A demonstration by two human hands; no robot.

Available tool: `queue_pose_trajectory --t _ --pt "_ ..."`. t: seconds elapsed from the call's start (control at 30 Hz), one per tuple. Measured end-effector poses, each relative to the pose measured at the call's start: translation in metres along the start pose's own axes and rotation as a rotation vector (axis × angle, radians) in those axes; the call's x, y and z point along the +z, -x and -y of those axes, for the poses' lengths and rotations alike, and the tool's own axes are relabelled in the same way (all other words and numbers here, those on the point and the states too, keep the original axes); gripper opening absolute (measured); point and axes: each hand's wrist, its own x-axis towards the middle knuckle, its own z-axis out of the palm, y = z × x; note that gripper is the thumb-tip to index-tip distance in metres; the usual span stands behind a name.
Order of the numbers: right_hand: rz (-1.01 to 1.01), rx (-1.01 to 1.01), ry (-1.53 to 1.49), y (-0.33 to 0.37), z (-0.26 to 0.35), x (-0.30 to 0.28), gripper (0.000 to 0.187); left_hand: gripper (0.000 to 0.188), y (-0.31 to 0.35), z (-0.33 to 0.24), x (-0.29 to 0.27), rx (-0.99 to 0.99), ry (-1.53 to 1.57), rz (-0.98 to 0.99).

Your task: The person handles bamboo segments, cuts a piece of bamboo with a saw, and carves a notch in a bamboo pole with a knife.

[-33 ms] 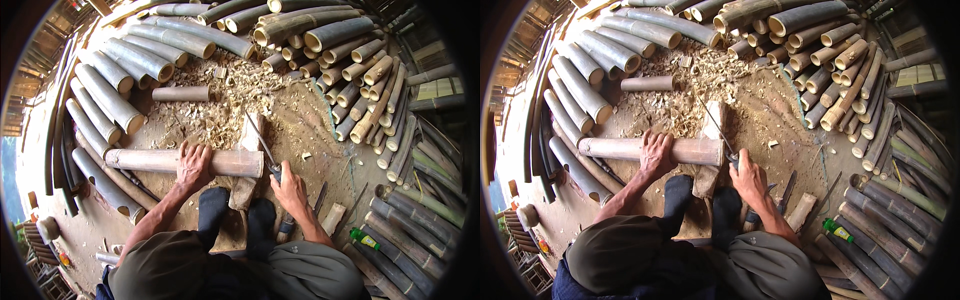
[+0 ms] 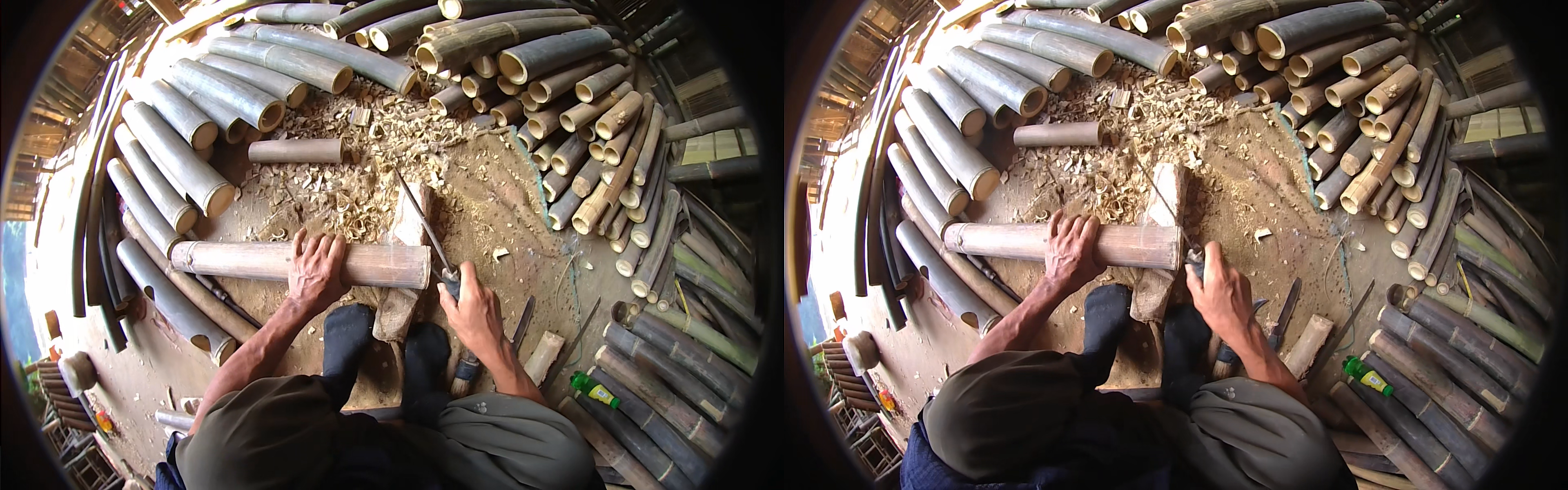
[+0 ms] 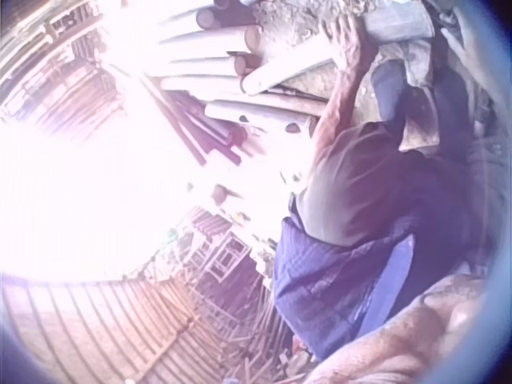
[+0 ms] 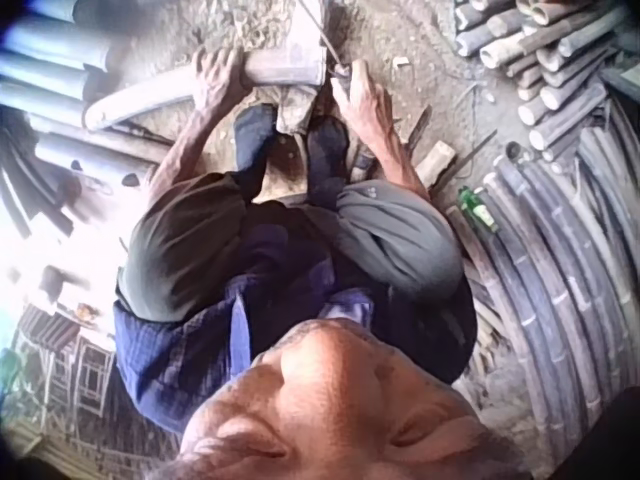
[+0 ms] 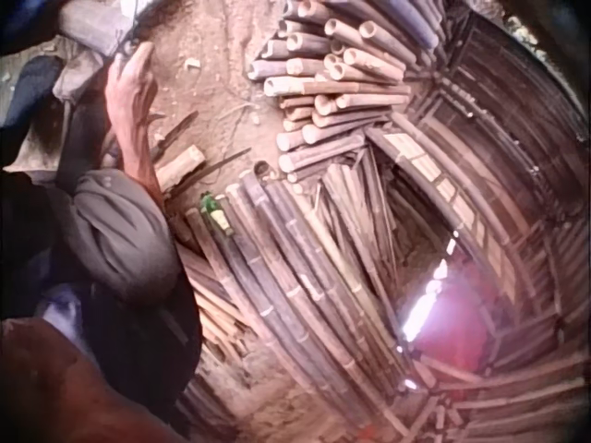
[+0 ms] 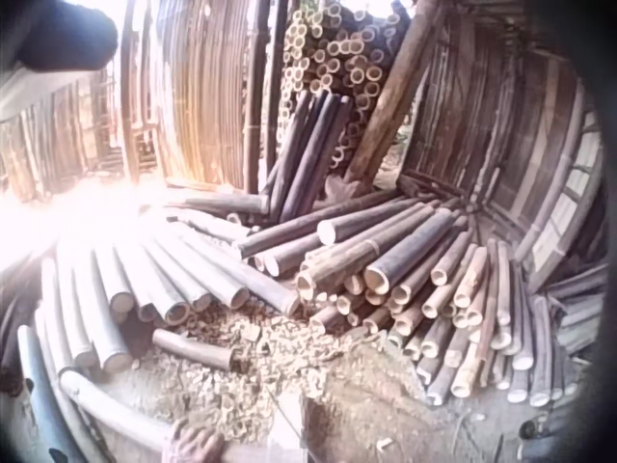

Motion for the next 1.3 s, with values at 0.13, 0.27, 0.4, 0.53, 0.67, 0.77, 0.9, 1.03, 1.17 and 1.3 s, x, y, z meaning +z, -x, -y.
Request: queue_pose_trajectory --t 0.13,0.27,0.4,0.53,0.67,0.77,0.9,1.03,1.17,1.3 --pt "-0.239 -0.231 -0.128 0.004 -0.019 0.019 0.029 0.054 0.001 -0.002 0.003 -0.010 -0.009 0.007" --pt "0.168 0.054 0.154 -0.007 -0.068 0.036 0.031 0.060 0.005 0.004 0.008 0.016 -0.075 -0.017" --pt "0.026 0.034 -0.091 -0.002 -0.007 -0.002 0.030 0.095 -0.032 0.010 -0.026 -0.077 0.050 0.490" --pt "-0.199 -0.171 -0.173 0.000 -0.018 0.015 0.027 0.073 -0.048 0.019 -0.028 -0.042 0.118 0.636" --pt "0.151 0.032 0.089 -0.005 -0.044 0.029 0.032 0.063 -0.029 0.015 -0.022 -0.066 0.142 0.494" --pt "0.085 0.040 -0.029 0.000 -0.014 0.011 0.032 0.056 -0.025 0.018 -0.018 -0.030 0.133 0.361" --pt "-0.145 -0.162 -0.152 0.008 0.000 0.003 0.025 0.053 -0.026 0.008 -0.024 -0.031 0.108 0.348" --pt "0.106 0.105 0.047 -0.001 -0.038 0.034 0.030 0.054 -0.024 0.010 -0.015 0.004 0.135 0.317" --pt "0.024 0.017 -0.012 -0.005 0.010 -0.003 0.029 0.048 -0.027 0.014 -0.018 -0.025 0.120 0.286" --pt "-0.216 -0.282 -0.164 0.005 0.010 -0.009 0.031 0.047 -0.023 0.010 -0.019 -0.017 0.110 0.280"
